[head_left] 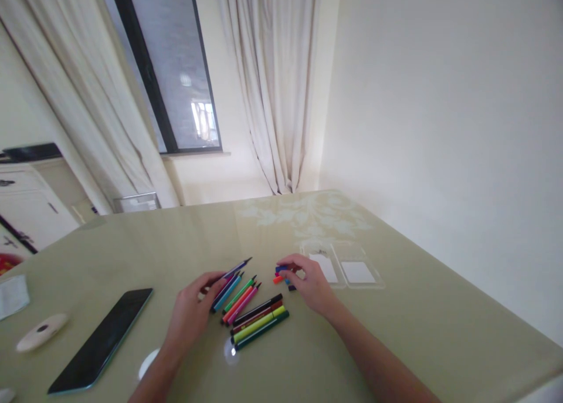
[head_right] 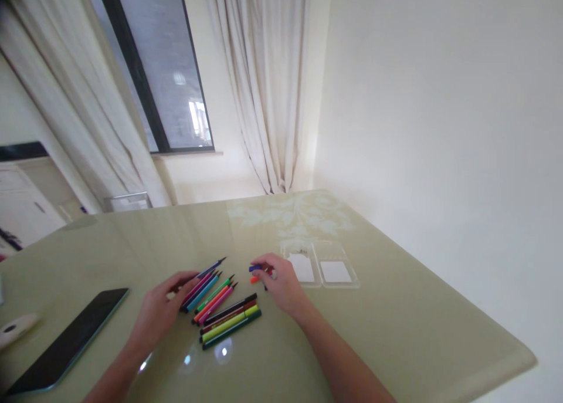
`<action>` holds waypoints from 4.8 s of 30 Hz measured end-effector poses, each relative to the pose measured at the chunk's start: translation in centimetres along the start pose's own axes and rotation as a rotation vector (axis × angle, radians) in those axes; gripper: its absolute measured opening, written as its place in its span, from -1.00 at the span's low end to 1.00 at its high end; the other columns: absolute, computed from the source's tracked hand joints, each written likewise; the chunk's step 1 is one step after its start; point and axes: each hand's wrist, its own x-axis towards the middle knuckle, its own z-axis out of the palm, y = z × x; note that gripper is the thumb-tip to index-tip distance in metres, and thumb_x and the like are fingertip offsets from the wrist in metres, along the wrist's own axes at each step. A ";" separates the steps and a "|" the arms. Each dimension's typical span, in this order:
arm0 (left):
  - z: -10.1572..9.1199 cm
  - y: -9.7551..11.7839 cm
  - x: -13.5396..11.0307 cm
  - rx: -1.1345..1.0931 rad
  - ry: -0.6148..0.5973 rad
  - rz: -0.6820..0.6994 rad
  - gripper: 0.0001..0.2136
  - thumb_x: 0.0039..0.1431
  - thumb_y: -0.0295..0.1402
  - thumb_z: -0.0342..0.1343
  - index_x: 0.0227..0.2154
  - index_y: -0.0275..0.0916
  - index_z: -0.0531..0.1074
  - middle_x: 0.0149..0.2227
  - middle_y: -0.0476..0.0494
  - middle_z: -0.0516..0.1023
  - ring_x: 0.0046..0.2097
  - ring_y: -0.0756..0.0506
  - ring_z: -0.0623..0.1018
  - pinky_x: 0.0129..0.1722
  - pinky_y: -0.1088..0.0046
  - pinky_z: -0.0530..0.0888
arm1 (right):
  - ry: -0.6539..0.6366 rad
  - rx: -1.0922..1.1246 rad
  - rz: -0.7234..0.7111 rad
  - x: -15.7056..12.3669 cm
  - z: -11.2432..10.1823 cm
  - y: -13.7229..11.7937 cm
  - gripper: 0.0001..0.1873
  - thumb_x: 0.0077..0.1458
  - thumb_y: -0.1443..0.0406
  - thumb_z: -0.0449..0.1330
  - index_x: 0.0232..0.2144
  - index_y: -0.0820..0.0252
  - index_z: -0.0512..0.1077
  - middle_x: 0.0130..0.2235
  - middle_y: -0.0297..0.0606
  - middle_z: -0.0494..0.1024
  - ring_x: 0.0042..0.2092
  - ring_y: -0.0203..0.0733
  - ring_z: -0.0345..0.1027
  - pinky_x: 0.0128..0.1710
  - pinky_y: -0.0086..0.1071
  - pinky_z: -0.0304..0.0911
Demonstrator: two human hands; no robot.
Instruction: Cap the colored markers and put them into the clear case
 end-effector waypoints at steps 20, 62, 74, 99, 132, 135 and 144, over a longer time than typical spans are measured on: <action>1.7 3.4 -1.9 -0.135 -0.089 0.093 -0.73 0.25 -0.09 0.11 -0.19 -0.06 0.64 -0.15 -0.06 0.70 -0.12 -0.20 0.65 -0.10 0.30 0.55 | 0.031 0.528 0.253 0.3 -0.5 -1.1 -0.66 0.07 0.09 0.40 -0.22 0.14 0.45 -0.19 -0.20 0.67 -0.17 -0.10 0.56 -0.16 -0.24 0.44; 1.3 1.4 -1.7 0.292 -0.145 0.135 -0.80 0.27 -0.19 0.11 -0.24 -0.07 0.62 -0.14 -0.13 0.60 -0.06 -0.23 0.55 0.00 0.22 0.42 | -0.313 -0.246 0.040 -0.6 -0.4 -0.4 -0.86 0.27 0.30 0.23 -0.25 0.08 0.63 -0.21 -0.28 0.66 -0.11 -0.13 0.50 0.00 -0.28 0.32; 1.3 2.3 -1.6 0.175 -0.132 0.100 -0.74 0.31 -0.11 0.00 -0.27 -0.15 0.49 -0.19 -0.17 0.62 -0.10 -0.27 0.56 -0.06 0.17 0.43 | -0.255 -0.621 0.027 0.3 1.2 0.9 -0.89 0.29 0.32 0.25 -0.25 0.16 0.59 -0.10 -0.17 0.57 -0.01 -0.07 0.39 0.03 -0.27 0.26; 3.2 4.0 -3.0 -0.055 -0.097 0.344 -0.76 0.42 -0.17 0.02 -0.12 -0.09 0.57 -0.15 -0.10 0.63 -0.10 -0.15 0.59 -0.06 0.34 0.52 | -0.182 0.003 0.025 -1.0 1.9 -1.5 -0.84 0.27 0.34 0.21 -0.22 0.11 0.62 -0.22 -0.28 0.66 -0.18 -0.18 0.52 -0.12 -0.35 0.35; 1.4 2.2 -1.6 0.237 -0.219 0.092 -0.71 0.33 -0.20 0.01 -0.26 -0.13 0.64 -0.20 -0.17 0.60 -0.09 -0.22 0.55 0.00 0.20 0.42 | -0.170 -0.681 0.032 0.2 1.9 1.5 -0.87 0.29 0.35 0.23 -0.23 0.09 0.60 -0.04 -0.23 0.59 0.02 -0.07 0.38 0.01 -0.24 0.20; 1.6 2.2 -1.7 0.226 -0.207 0.127 -0.72 0.33 -0.22 0.01 -0.25 -0.12 0.64 -0.21 -0.17 0.60 -0.10 -0.22 0.56 -0.01 0.20 0.43 | -0.180 -0.681 0.020 0.1 1.8 1.5 -0.91 0.28 0.34 0.25 -0.23 0.10 0.57 -0.05 -0.22 0.58 0.01 -0.05 0.38 -0.01 -0.22 0.19; -0.8 -1.6 -0.1 0.323 0.018 -0.020 -0.67 0.35 -0.17 -0.07 -0.20 -0.16 0.60 -0.14 -0.19 0.62 -0.07 -0.24 0.55 -0.01 0.21 0.43 | -0.141 -0.637 0.016 -0.1 1.9 1.4 -0.93 0.30 0.37 0.21 -0.21 0.13 0.49 -0.10 -0.22 0.58 -0.01 -0.05 0.38 -0.03 -0.23 0.16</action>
